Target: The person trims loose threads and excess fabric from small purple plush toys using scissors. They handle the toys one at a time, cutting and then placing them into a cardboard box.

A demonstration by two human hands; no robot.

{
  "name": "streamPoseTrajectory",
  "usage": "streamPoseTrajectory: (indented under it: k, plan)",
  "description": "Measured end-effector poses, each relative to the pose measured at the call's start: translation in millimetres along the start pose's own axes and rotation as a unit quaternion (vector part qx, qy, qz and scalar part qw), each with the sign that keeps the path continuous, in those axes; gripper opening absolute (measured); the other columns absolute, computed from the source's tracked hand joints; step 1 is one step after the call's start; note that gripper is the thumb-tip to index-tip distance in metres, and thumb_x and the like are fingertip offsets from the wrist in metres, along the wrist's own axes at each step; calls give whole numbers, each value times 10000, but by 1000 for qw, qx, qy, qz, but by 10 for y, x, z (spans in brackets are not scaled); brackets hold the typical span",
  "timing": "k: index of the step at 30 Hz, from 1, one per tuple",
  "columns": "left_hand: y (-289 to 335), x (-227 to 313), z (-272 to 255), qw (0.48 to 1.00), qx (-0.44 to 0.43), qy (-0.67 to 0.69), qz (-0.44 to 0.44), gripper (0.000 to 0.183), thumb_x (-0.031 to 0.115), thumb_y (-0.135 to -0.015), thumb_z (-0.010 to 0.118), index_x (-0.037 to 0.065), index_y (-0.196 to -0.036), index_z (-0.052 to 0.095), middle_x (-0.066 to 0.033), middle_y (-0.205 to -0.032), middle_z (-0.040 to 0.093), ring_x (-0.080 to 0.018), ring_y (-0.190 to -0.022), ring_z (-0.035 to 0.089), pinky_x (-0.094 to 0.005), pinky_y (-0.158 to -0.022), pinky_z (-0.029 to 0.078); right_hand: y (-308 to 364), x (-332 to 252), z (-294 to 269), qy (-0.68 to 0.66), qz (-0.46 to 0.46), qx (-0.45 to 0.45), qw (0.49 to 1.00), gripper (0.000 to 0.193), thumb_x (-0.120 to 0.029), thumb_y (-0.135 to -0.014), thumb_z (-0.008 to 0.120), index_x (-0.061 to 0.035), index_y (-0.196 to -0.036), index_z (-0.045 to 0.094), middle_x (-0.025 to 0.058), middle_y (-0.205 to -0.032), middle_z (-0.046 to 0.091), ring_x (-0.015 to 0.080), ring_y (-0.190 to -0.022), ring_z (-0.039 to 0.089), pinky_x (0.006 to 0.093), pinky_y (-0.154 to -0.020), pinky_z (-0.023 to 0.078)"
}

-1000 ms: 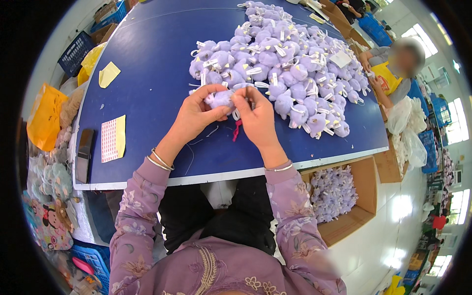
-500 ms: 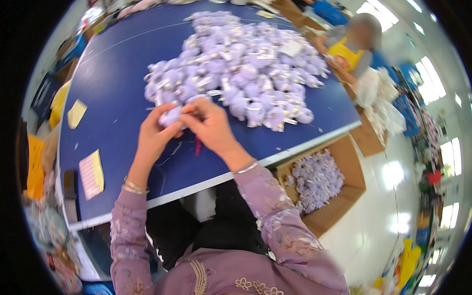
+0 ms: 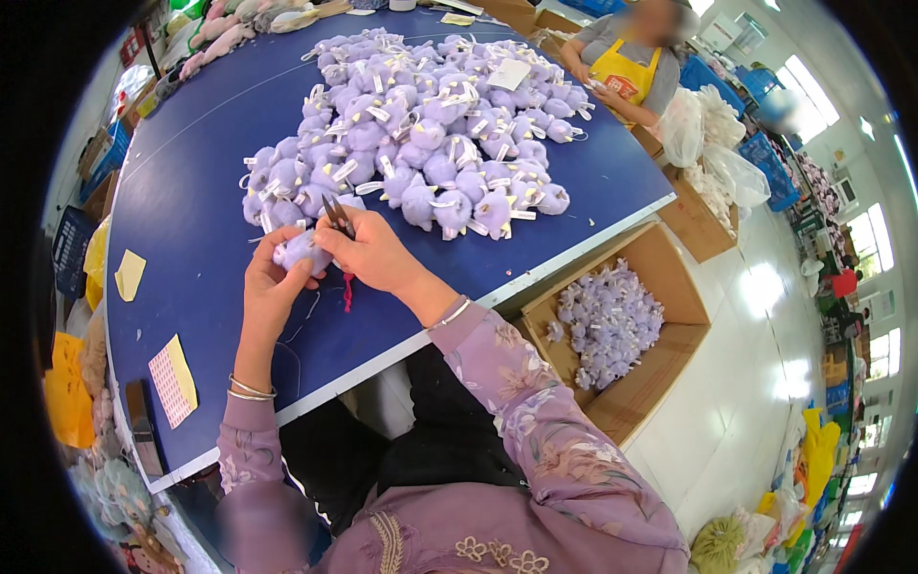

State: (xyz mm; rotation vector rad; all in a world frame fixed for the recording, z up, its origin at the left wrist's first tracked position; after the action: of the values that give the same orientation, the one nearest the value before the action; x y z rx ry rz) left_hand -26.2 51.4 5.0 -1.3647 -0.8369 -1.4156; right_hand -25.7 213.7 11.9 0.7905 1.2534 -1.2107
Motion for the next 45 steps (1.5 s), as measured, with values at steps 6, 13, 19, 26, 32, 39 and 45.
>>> streamPoseTrajectory:
  k: [6,13,19,26,32,39,45]
  plan:
    - [-2,16,-43,999,-14,-35,-10,343,81,-874,652,21,-1189,530,-86,-945,649,-132,-748,660,-245,-657,545,-4,26,-17,-108,35,-22,993,177,-195,-937,582,-60,-825,558,-31,-592,443,43,-476,364,215,-431,275]
    - [-15,32,-111,998,13,63,-21,351,116,-882,666,10,-1186,527,-85,-942,649,-132,-753,658,-248,-661,545,15,-59,-165,33,-35,75,996,368,-329,-1020,440,-8,-902,574,-9,-649,463,46,-528,365,215,-469,293]
    - [-18,26,-142,998,40,38,3,360,112,-885,668,17,-1200,523,-87,-963,651,-131,-779,657,-251,-700,548,-4,-35,1,298,-54,-11,953,315,-276,-969,547,22,-879,598,31,-689,546,100,-629,466,275,-561,380]
    - [-20,4,-96,1000,25,0,6,369,92,-875,676,22,-1205,525,-65,-983,633,-105,-805,636,-239,-726,541,9,-69,67,324,-103,-13,940,279,-248,-970,563,20,-892,568,-10,-681,478,69,-632,400,242,-562,349]
    - [-13,6,-94,999,18,-35,14,377,73,-867,681,28,-1207,526,-55,-998,621,-94,-825,623,-237,-738,539,4,-73,71,345,-117,2,931,278,-248,-943,593,23,-879,594,93,-658,535,150,-582,473,297,-547,381]
    - [-1,-2,-65,1000,7,-27,8,393,55,-856,689,33,-1214,529,-44,-1010,609,-94,-851,617,-239,-758,536,12,-5,-11,220,-95,33,970,317,-278,-983,536,7,-853,585,29,-620,496,98,-532,422,267,-483,330]
    - [13,46,-45,999,13,-38,7,427,40,-852,679,36,-1245,513,-48,-1073,587,-109,-923,605,-252,-823,514,-17,-10,-148,-34,-14,107,994,374,-391,-1007,464,-44,-917,570,-26,-663,480,27,-474,358,199,-413,250]
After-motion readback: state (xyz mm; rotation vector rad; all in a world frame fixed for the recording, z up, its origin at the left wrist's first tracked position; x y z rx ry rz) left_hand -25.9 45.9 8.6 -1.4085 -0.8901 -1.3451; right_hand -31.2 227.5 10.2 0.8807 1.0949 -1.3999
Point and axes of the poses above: each hand's wrist, its own y-axis away from the middle knuckle, its own z-axis out of the palm, x = y × z, the point moved 4 cm from there along -y, towards the middle knuckle
